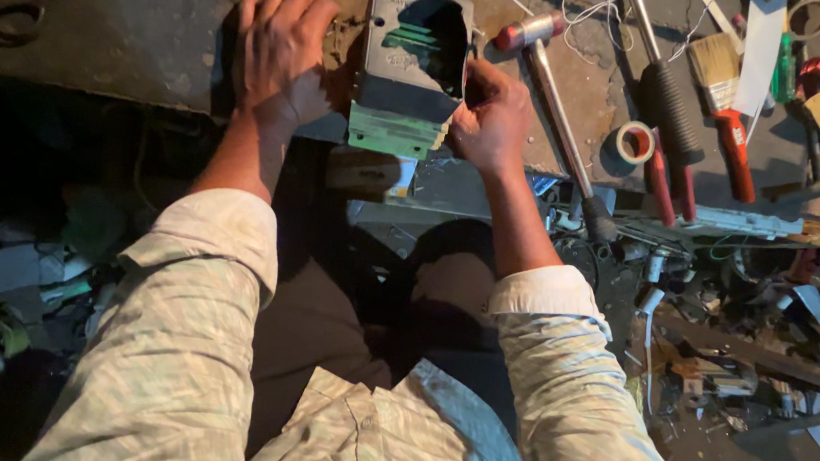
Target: The person works on a metal electrical junction box on a cluttered workbench, holding the box steady with one hand while using a red-handled pliers-like tool with the other to work on the box edge and the green wires inside. They repeatedly reposition the box and the tool throughout the clip.
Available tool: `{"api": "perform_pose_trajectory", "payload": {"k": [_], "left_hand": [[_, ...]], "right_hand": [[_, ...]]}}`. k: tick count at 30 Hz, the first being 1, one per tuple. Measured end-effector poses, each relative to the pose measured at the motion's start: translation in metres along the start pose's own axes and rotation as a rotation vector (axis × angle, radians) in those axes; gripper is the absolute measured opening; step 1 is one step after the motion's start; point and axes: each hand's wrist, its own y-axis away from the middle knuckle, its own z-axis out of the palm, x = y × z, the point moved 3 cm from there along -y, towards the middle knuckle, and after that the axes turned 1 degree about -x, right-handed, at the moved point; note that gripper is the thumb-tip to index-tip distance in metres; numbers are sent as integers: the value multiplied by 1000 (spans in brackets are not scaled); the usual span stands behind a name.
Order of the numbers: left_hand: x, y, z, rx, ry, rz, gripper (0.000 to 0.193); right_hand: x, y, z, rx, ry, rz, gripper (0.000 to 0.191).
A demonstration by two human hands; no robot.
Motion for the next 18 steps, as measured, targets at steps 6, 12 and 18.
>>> {"api": "perform_pose_trajectory", "payload": {"k": [6,12,18], "left_hand": [[2,-2,-2,-5,32,-21,38],[1,-1,-4,39,9,26,45],[-3,0,3,38,-109,7,26]], "right_hand": [[8,1,2,-11,-18,140,31],[10,0,2,-40,-70,105,39],[4,-1,-1,9,88,71,37]]}}
